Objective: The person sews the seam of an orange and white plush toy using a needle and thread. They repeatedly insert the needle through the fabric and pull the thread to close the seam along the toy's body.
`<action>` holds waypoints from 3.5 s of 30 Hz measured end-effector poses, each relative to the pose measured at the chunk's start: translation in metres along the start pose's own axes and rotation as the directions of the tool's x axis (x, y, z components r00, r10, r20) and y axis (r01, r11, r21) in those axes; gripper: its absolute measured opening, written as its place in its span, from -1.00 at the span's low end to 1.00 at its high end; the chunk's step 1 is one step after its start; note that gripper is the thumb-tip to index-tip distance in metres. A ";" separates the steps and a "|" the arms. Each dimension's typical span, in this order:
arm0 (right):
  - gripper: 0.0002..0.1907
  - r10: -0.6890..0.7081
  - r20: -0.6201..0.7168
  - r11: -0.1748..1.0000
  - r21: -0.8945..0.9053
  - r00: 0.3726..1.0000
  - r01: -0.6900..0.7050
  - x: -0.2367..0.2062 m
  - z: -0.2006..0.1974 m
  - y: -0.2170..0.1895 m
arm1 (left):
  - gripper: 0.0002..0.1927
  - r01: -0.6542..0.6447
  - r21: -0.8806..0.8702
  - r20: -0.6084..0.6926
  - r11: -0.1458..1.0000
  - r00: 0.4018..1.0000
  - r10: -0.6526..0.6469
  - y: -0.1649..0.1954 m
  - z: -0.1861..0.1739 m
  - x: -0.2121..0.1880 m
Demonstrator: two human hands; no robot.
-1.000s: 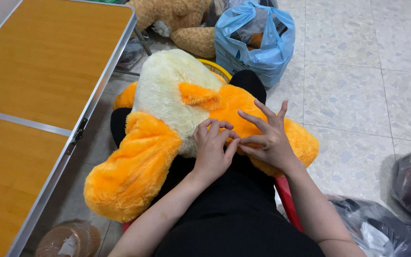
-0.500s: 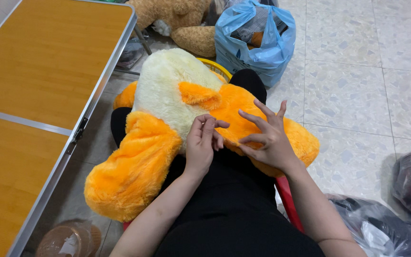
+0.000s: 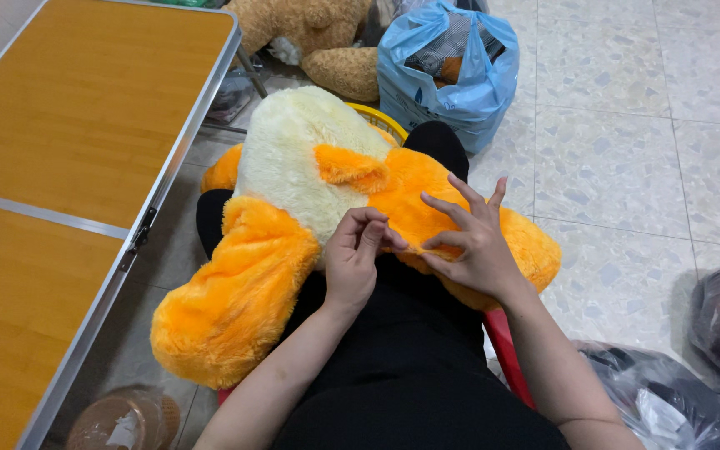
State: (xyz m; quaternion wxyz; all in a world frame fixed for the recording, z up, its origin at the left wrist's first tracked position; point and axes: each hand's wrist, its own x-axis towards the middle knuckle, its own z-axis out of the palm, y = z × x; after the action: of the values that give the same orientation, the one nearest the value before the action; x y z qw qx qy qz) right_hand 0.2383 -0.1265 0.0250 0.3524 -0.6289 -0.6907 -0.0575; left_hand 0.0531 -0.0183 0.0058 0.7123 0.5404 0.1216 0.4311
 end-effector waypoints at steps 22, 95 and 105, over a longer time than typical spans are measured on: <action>-0.84 0.025 0.016 0.999 -0.021 1.000 -0.025 -0.001 0.003 0.005 | -0.81 -0.370 0.928 0.342 0.038 0.889 0.303 0.026 0.005 -0.001; -0.76 0.087 0.038 0.983 -0.163 0.996 -0.080 -0.005 0.005 0.015 | -0.93 -0.329 0.839 0.254 0.433 0.941 0.223 0.033 0.023 -0.005; -0.82 0.077 0.013 0.979 -0.191 0.997 -0.073 -0.004 0.002 0.009 | -0.90 -0.221 0.920 0.197 0.324 0.975 0.104 0.024 0.021 -0.007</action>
State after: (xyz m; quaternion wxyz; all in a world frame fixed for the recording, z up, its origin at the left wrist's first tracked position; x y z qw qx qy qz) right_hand 0.2457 -0.1270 0.0186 0.2856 -0.6858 -0.6614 -0.1034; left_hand 0.0504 -0.0361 0.0328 0.2318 0.8810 0.2554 0.3239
